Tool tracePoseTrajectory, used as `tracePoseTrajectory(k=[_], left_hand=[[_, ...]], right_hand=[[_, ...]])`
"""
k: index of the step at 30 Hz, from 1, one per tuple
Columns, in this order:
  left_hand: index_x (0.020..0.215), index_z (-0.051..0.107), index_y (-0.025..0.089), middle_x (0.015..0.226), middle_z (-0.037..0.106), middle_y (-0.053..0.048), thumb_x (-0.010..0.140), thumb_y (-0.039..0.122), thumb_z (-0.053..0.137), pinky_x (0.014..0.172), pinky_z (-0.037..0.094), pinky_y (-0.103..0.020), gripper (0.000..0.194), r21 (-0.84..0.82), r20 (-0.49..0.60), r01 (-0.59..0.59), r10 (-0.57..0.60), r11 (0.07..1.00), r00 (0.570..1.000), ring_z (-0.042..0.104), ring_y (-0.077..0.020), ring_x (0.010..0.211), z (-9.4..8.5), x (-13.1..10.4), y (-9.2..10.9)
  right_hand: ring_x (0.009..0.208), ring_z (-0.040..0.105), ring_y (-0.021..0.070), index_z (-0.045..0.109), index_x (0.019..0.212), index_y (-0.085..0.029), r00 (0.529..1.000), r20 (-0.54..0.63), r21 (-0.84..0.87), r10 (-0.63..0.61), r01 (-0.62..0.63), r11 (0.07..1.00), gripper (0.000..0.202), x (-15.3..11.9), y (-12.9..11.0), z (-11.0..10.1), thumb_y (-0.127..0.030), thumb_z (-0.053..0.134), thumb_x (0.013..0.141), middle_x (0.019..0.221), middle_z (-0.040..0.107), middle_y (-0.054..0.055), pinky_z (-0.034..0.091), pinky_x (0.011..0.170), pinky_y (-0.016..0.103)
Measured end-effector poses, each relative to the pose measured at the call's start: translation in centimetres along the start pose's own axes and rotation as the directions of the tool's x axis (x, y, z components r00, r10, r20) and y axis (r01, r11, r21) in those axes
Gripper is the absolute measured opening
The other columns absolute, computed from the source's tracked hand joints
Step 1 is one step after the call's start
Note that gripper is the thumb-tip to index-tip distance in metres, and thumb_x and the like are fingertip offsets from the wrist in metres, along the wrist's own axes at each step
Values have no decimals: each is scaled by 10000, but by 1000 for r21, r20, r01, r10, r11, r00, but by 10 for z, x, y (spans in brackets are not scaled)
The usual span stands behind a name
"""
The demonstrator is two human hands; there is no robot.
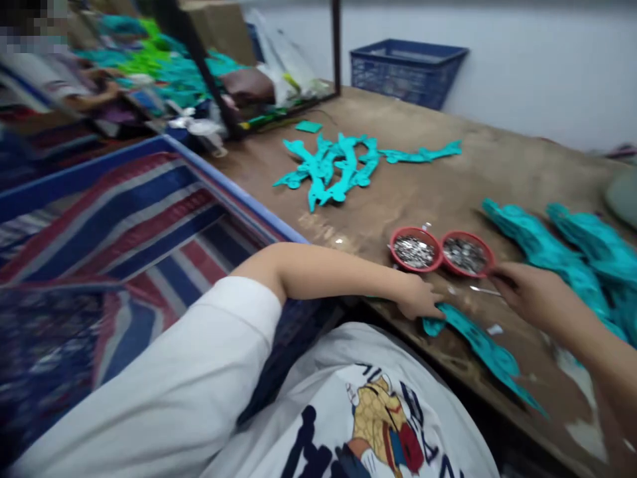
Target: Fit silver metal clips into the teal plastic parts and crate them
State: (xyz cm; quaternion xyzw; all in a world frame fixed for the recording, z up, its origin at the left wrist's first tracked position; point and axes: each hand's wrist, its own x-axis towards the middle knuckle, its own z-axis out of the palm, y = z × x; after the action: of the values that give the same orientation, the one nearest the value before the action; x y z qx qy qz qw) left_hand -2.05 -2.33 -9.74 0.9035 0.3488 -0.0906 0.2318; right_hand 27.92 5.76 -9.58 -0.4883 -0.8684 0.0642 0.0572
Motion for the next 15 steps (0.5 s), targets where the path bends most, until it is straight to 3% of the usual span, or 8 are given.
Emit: tracePoseTrajectory(k=[3,5,7,10,15], left_hand=[[1756,831,341,1960,652,-147,733,25,817,1317,674,-603,1071,127,145,-127,109,984,983,685,-483,1721,5,5,-8],[1863,729,346,2007,586,-177,820,31,805,1299,676,-622,1092,191,173,-160,128,968,977,664,-499,1734,5,6,-12],[1875,709,363,1998,593,-179,895,52,813,1276,684,-602,1034,235,180,-176,135,956,974,682,-491,1705,3,4,-15],[1841,733,407,1965,631,-160,1010,36,741,1235,701,-563,910,278,166,-177,134,944,977,724,-452,1655,-1,-1,-16],[1802,764,428,1931,661,-163,1129,27,605,1201,703,-535,799,306,159,-196,154,932,975,751,-424,1614,-8,-4,-15]], right_hand=[[1319,910,461,974,1393,-115,992,121,-99,-29,41,994,439,21,-13,-4,-176,596,1178,1444,915,285,711,1182,529],[1441,875,450,944,1511,-21,986,166,-160,1,26,987,509,45,-22,-3,-135,556,1202,1546,879,306,666,1251,486],[1452,876,394,941,1568,-72,983,184,-162,10,20,987,561,68,-29,5,-74,575,1143,1566,893,236,660,1232,417],[1318,903,328,986,1509,-188,972,227,-162,-54,93,982,527,93,-35,24,-111,679,1089,1508,931,148,671,1107,347],[1045,873,293,1030,1277,-250,968,240,-173,-73,117,978,355,106,-26,35,-189,739,1084,1198,969,122,626,918,338]])
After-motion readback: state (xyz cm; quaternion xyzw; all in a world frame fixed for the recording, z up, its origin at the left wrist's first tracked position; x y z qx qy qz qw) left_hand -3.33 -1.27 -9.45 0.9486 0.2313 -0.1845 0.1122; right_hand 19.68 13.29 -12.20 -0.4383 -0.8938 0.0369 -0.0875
